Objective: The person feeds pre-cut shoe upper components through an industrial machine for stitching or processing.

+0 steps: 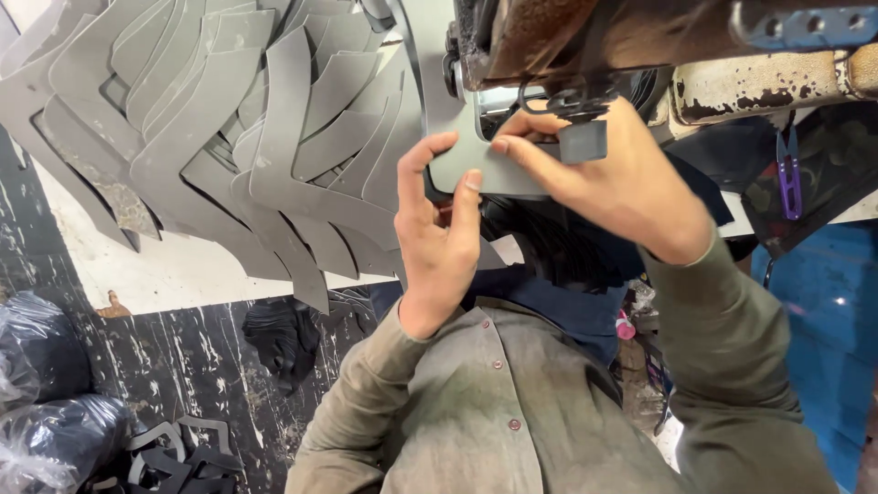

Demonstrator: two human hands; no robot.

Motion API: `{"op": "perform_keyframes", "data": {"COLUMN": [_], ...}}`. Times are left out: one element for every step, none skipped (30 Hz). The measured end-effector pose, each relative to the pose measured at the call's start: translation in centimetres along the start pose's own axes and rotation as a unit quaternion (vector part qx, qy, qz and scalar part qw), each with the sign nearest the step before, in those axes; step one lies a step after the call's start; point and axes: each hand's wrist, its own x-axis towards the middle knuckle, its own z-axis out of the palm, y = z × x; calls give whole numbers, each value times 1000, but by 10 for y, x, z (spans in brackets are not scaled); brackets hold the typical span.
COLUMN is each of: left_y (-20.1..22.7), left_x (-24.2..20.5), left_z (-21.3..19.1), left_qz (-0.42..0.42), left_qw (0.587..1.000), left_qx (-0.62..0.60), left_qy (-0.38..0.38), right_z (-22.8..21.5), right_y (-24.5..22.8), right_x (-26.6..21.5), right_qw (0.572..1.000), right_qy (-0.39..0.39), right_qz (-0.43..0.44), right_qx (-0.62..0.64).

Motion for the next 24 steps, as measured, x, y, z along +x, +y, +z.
{"op": "perform_keyframes", "data": {"left_y": [-2, -3, -5, -1, 3, 6, 7, 8, 9, 8, 7, 6, 4, 1, -1, 4, 9, 15, 12, 8, 5, 8, 12, 16], "left_x": [3, 7, 10, 14, 18, 21, 26, 30, 34, 37, 41, 44, 47, 51, 54, 54, 54, 55, 52, 49, 45, 48, 50, 53], "left_z": [0, 1, 2, 3, 5, 6, 6, 6, 5, 3, 0, -2, -3, -4, -4, -5, -5, -6, -7, -10, -12, -12, -12, -13], "left_qz": [0, 18, 35, 35, 56, 76, 76, 87, 98, 97, 107, 116, 116, 127, 139, 138, 122, 107, 109, 118, 127, 126, 114, 104], "left_qw": [1000, 1000, 999, 999, 998, 996, 996, 994, 992, 992, 991, 990, 990, 989, 988, 989, 990, 991, 991, 988, 985, 985, 989, 992], "left_qx": [-1, 4, 8, 8, 29, 50, 50, 66, 82, 82, 81, 78, 78, 70, 61, 61, 67, 71, 71, 93, 114, 113, 74, 35], "left_qy": [1, 4, 6, 5, 11, 16, 14, 14, 15, 14, 10, 8, 7, 5, 2, 1, -12, -26, -27, -31, -36, -37, -54, -70], "right_z": [-3, -5, -8, -10, -11, -13, -12, -11, -10, -5, -1, 3, 10, 17, 23, 31, 39, 47, 51, 57, 63, 65, 68, 72], "right_y": [2, 4, 7, 8, 10, 12, 16, 19, 22, 21, 20, 19, 16, 14, 11, 15, 20, 25, 30, 34, 38, 39, 40, 41], "right_x": [0, 0, 0, 1, 1, 1, 0, -1, -3, -4, -5, -6, -7, -7, -8, -10, -13, -15, -16, -18, -20, -21, -22, -22], "right_qw": [1000, 999, 998, 998, 997, 995, 995, 995, 995, 995, 995, 995, 995, 995, 992, 992, 983, 972, 972, 955, 931, 930, 913, 892], "right_qy": [-1, 18, 37, 39, 47, 56, 57, 60, 64, 64, 71, 76, 76, 82, 87, 88, 102, 117, 118, 103, 88, 89, 70, 49], "right_qz": [-1, -24, -48, -47, -51, -55, -53, -61, -69, -67, -68, -69, -68, -12, 44, 44, 68, 90, 89, 97, 105, 108, 124, 137], "right_qx": [-1, -10, -19, -19, -37, -54, -55, -44, -34, -33, -12, 10, 9, 47, 84, 84, 133, 182, 181, 261, 339, 339, 383, 427]}}
